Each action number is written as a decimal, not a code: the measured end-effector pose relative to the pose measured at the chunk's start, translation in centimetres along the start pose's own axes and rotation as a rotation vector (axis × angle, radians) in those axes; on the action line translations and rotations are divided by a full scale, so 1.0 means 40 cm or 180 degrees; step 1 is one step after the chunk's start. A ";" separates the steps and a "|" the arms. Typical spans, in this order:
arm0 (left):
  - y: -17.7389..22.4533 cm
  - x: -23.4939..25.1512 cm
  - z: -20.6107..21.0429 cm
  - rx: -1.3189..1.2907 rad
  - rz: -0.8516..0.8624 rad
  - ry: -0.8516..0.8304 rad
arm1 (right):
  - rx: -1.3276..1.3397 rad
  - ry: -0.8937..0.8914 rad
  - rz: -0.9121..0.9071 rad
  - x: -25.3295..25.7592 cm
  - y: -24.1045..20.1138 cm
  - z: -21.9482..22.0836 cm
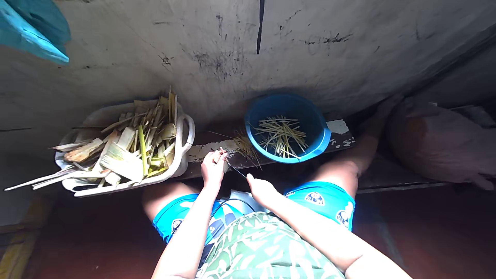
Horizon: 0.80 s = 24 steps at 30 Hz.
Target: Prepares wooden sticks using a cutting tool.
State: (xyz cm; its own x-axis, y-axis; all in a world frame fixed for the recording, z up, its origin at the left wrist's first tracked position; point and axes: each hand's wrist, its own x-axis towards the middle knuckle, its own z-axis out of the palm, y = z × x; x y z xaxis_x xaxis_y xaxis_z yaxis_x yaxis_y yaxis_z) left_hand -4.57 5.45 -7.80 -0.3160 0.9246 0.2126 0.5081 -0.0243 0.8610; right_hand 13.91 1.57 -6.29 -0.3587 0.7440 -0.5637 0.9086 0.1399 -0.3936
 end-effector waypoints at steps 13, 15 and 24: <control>0.193 0.004 -0.174 -0.1642 -0.0391 0.0126 | 0.3323 0.0606 -0.1035 0.016 0.039 -0.012; 0.202 -0.009 -0.173 -0.1743 -0.0444 -0.0014 | 0.3696 0.0796 -0.1354 -0.014 0.011 -0.029; 0.220 -0.027 -0.138 -0.1817 -0.0439 -0.0359 | 0.3964 0.1025 -0.1671 -0.079 -0.028 -0.074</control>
State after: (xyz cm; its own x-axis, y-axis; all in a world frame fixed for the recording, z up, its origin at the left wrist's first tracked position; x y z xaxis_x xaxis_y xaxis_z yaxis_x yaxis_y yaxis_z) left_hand -4.16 2.15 2.10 -0.2455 0.9677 0.0579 -0.0524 -0.0729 0.9960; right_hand 14.64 0.98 -1.90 -0.3759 0.9263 -0.0264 -0.1638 -0.0945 -0.9820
